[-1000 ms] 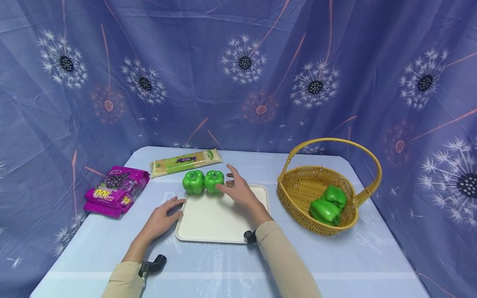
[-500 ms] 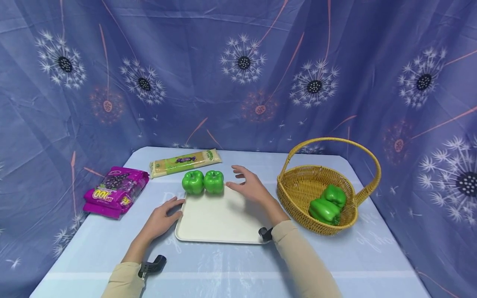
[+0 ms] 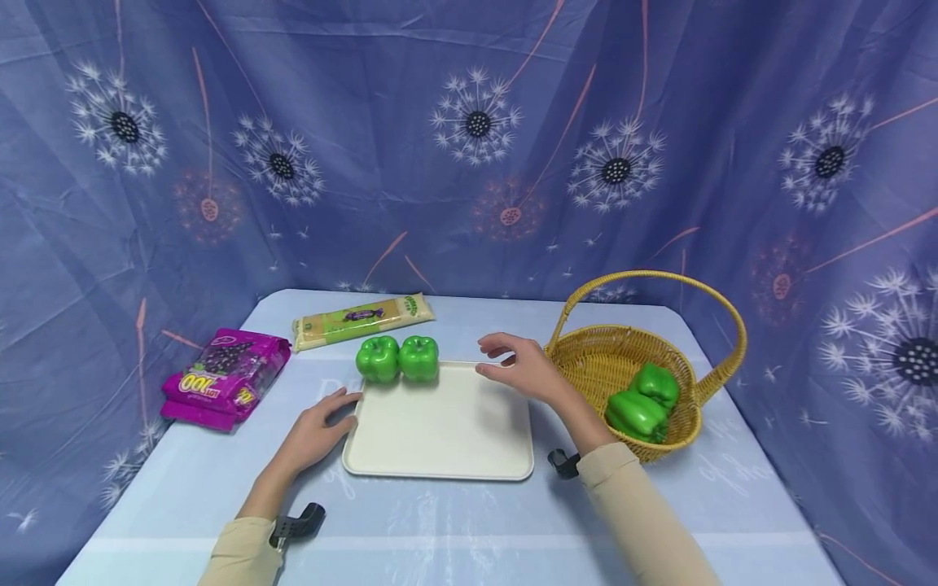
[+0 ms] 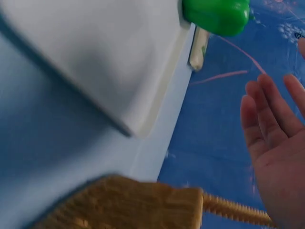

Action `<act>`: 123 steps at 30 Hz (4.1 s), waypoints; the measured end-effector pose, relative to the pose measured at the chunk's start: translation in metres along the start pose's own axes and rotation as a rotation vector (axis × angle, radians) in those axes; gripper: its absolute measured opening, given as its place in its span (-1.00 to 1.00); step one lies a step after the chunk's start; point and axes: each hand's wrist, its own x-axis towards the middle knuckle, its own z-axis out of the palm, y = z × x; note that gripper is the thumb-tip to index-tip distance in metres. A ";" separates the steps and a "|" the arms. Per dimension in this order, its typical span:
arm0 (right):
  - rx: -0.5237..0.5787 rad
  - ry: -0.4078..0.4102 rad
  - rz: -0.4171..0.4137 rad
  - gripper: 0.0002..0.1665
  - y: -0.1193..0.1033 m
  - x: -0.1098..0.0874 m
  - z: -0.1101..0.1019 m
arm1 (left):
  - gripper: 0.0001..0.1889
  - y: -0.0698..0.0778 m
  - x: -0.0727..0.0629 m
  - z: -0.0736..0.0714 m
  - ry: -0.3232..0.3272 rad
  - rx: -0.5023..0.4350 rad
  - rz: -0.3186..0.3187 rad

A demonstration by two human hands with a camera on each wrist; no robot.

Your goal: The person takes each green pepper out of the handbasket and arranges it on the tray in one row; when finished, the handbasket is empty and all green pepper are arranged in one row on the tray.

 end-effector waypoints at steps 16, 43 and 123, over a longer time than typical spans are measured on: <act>0.024 -0.069 0.109 -0.59 0.002 -0.037 -0.068 | -0.55 -0.002 0.000 0.001 -0.002 0.007 -0.008; -0.230 0.065 0.240 -0.46 0.060 -0.085 -0.139 | -0.55 -0.004 -0.006 0.001 0.005 0.008 -0.005; -0.446 -0.179 0.445 -0.17 0.101 -0.104 -0.165 | -0.56 0.000 -0.001 0.001 -0.002 0.002 -0.006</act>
